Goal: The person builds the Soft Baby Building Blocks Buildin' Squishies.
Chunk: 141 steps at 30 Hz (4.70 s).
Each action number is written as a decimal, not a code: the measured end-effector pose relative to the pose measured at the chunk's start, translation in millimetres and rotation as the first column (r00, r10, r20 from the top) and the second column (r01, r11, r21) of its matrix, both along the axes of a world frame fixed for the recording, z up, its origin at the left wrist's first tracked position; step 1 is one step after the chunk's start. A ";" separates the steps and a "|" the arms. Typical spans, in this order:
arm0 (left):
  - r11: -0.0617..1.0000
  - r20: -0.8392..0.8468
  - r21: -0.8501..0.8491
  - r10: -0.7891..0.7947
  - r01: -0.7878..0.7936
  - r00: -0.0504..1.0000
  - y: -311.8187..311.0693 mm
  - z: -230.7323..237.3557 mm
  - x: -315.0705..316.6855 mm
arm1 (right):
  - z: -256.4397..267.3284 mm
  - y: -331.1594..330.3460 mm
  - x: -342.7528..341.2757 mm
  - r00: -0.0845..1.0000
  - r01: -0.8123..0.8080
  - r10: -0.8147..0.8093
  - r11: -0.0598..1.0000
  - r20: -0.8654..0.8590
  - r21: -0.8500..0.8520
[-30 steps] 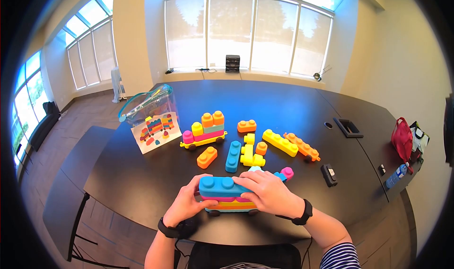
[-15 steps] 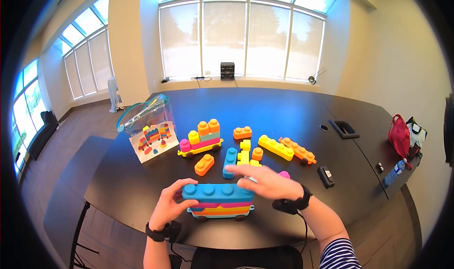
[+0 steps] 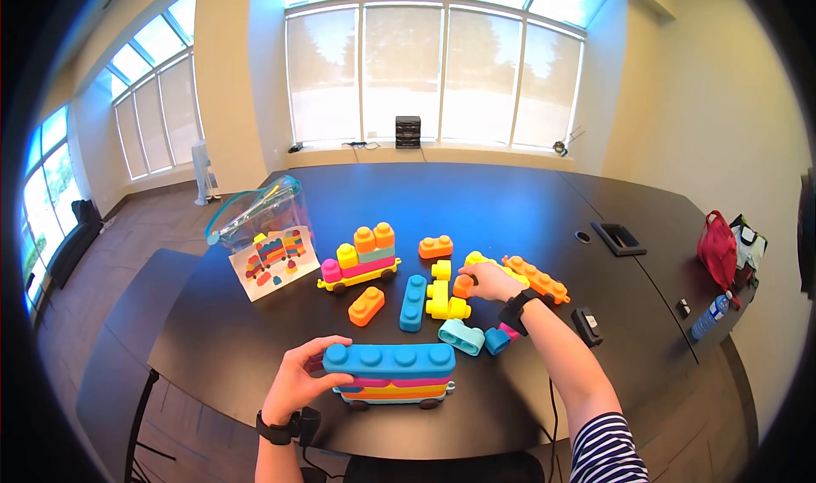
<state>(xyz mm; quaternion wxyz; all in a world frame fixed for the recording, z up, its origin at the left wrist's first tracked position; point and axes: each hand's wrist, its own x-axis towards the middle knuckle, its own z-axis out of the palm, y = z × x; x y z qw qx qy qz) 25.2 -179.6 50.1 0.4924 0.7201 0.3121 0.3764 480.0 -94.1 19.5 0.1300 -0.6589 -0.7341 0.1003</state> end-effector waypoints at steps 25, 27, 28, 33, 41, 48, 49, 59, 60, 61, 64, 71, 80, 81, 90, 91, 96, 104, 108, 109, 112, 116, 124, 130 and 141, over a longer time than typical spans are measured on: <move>0.999 0.096 0.005 -0.053 0.053 0.994 -2.7 -22.1 21.5 | 123.8 -100.9 -204.0 0.715 -0.583 0.618 0.785 -0.327 0.209; 0.998 0.089 0.020 -0.054 0.053 0.995 -1.2 -24.7 20.4 | 121.9 -99.7 -205.6 0.717 -0.598 0.639 0.769 -0.278 0.226; 0.998 0.088 0.021 -0.058 0.056 0.994 -1.1 -24.8 20.4 | 121.0 -99.0 -206.0 0.718 -0.606 0.649 0.761 -0.252 0.232; 0.997 0.091 0.038 -0.072 0.069 0.993 -1.1 -27.1 22.8 | 116.2 -95.1 -206.0 0.688 -0.650 0.691 0.723 -0.221 0.234; 0.996 0.038 0.080 -0.031 0.028 0.999 -5.5 -20.0 23.8 | 114.0 -102.3 -192.3 0.700 -0.645 0.659 0.749 -0.277 0.151; 0.992 -0.098 0.130 0.010 0.003 0.995 -12.2 -2.7 20.1 | 105.4 -136.1 -103.1 0.808 -0.384 0.396 0.916 -0.435 0.120; 0.992 -0.154 0.122 -0.001 0.020 0.988 -11.7 -1.5 18.6 | 97.5 -142.9 -90.1 0.806 -0.348 0.322 0.936 -0.496 0.043; 0.990 -0.506 0.123 0.003 0.068 0.863 6.0 -41.7 18.8 | -26.3 -170.0 -93.1 0.870 -0.311 0.284 0.950 -0.404 -0.003; 0.990 -0.485 0.131 0.013 0.058 0.874 5.5 -43.2 19.8 | -35.2 -167.0 -94.4 0.865 -0.298 0.283 0.954 -0.414 0.030; 0.992 -0.489 0.117 0.013 0.050 0.872 5.2 -44.8 20.5 | -35.7 -166.0 -96.8 0.860 -0.286 0.285 0.956 -0.422 0.062; 0.995 -0.480 0.089 0.014 0.033 0.877 3.2 -47.6 23.1 | -31.1 -166.0 -95.4 0.860 -0.267 0.180 0.956 -0.478 -0.119; 0.993 -0.376 0.070 -0.057 0.090 0.925 -0.8 -52.1 50.9 | -40.3 -171.4 -73.2 0.764 -0.235 0.233 0.969 -0.601 0.077; 0.929 -0.535 0.141 -0.219 0.342 0.816 8.3 -16.9 133.9 | -33.7 -209.4 -3.6 0.401 -0.104 -0.077 0.986 -0.913 -0.129; 0.919 -0.556 0.124 -0.247 0.374 0.794 11.6 -3.6 148.0 | -22.9 -214.9 4.1 0.384 -0.059 -0.094 0.990 -0.918 -0.126; 0.854 -0.584 0.279 -0.212 0.438 0.784 191.5 50.8 269.5 | 23.6 -252.7 83.3 0.121 0.171 -0.205 0.968 -0.971 -0.183; 0.857 -0.588 0.337 -0.132 0.390 0.798 217.1 38.2 282.7 | 22.3 -256.2 91.1 0.097 0.194 -0.205 0.964 -0.974 -0.183; 0.951 -0.715 0.205 -0.015 0.230 0.699 306.4 -36.0 333.7 | 20.6 -268.3 119.0 -0.013 0.325 -0.171 0.931 -0.985 -0.166; 0.862 -0.773 0.134 -0.218 0.489 0.596 305.9 -63.4 362.2 | 40.1 -246.9 164.2 0.004 0.415 -0.078 0.907 -0.997 -0.070; 0.708 -0.827 0.152 -0.291 0.689 0.482 279.3 -65.4 367.8 | 48.4 -197.1 171.0 0.043 0.412 -0.059 0.910 -0.997 -0.036; 0.660 -0.841 0.156 -0.302 0.735 0.449 274.0 -66.2 367.5 | 51.2 -182.5 168.9 0.049 0.410 -0.063 0.911 -0.997 -0.038; 0.574 -0.868 0.071 -0.367 0.816 0.333 251.6 -65.4 354.9 | 53.3 -133.9 165.1 0.081 0.346 -0.095 0.936 -0.992 -0.062; 0.560 -0.915 -0.038 -0.353 0.828 0.196 187.1 -29.8 328.5 | 49.3 -63.0 145.7 0.122 0.227 -0.127 0.969 -0.984 -0.096; 0.846 -0.435 0.203 -0.372 0.492 0.820 181.4 63.6 230.1 | 1.5 49.7 104.3 0.206 0.081 -0.233 0.972 -0.950 -0.221; 0.881 -0.349 0.472 0.221 -0.033 0.911 270.2 45.8 125.2 | -21.6 82.8 99.1 0.389 0.061 -0.313 0.947 -0.866 -0.315; 0.962 -0.529 0.254 0.227 -0.103 0.818 283.5 -24.0 101.6 | -31.2 89.8 92.0 0.542 -0.062 -0.184 0.964 -0.820 -0.257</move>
